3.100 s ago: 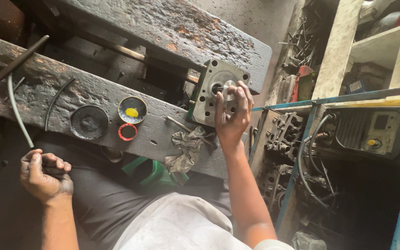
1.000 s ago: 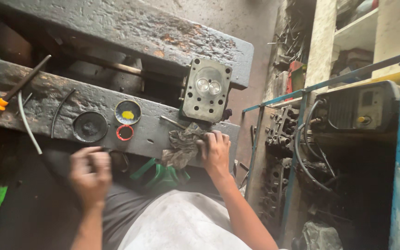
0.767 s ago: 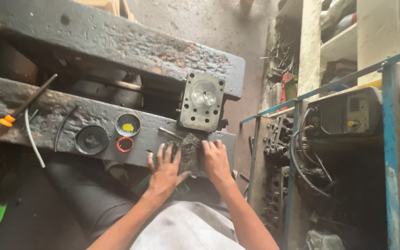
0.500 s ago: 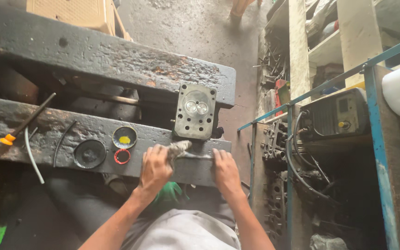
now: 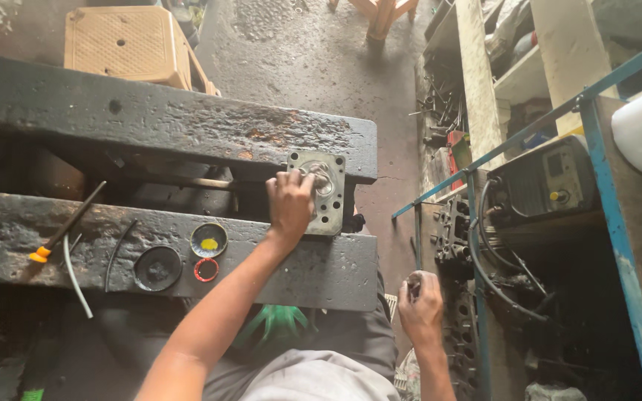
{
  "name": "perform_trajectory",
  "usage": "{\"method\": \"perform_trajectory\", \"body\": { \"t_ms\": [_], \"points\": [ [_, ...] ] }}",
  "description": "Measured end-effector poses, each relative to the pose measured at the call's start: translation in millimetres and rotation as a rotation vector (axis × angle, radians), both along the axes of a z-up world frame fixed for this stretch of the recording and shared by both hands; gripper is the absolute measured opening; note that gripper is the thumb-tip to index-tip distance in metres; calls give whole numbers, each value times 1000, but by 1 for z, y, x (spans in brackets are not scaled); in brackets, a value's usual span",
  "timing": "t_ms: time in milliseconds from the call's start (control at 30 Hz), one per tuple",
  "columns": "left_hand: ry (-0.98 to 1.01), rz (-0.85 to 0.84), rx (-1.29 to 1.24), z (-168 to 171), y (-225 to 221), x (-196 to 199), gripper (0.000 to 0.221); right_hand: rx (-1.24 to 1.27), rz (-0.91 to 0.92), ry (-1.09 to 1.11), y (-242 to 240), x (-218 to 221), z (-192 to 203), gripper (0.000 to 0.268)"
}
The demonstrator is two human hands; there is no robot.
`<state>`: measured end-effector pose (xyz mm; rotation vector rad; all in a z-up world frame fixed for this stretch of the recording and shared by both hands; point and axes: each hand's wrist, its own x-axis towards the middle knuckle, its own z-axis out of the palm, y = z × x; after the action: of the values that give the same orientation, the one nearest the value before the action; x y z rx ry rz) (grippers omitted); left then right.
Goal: The person applies compound to a valve, inserts it into the cylinder head, and laps it by rotating the valve stem between their palms. They wipe the parts with a cloth and handle other engine components.
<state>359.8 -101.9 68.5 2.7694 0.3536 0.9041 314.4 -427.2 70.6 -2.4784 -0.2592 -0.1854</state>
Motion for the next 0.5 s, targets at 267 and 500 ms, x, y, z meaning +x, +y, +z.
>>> {"method": "perform_trajectory", "body": {
  "t_ms": [267,500],
  "points": [
    [106,78,190,-16,-13,-1,10,322,-16,79,26,-5,12,14],
    [338,26,-179,-2,-40,-30,22,373,247,51,65,0,75,11]
  ]
}}
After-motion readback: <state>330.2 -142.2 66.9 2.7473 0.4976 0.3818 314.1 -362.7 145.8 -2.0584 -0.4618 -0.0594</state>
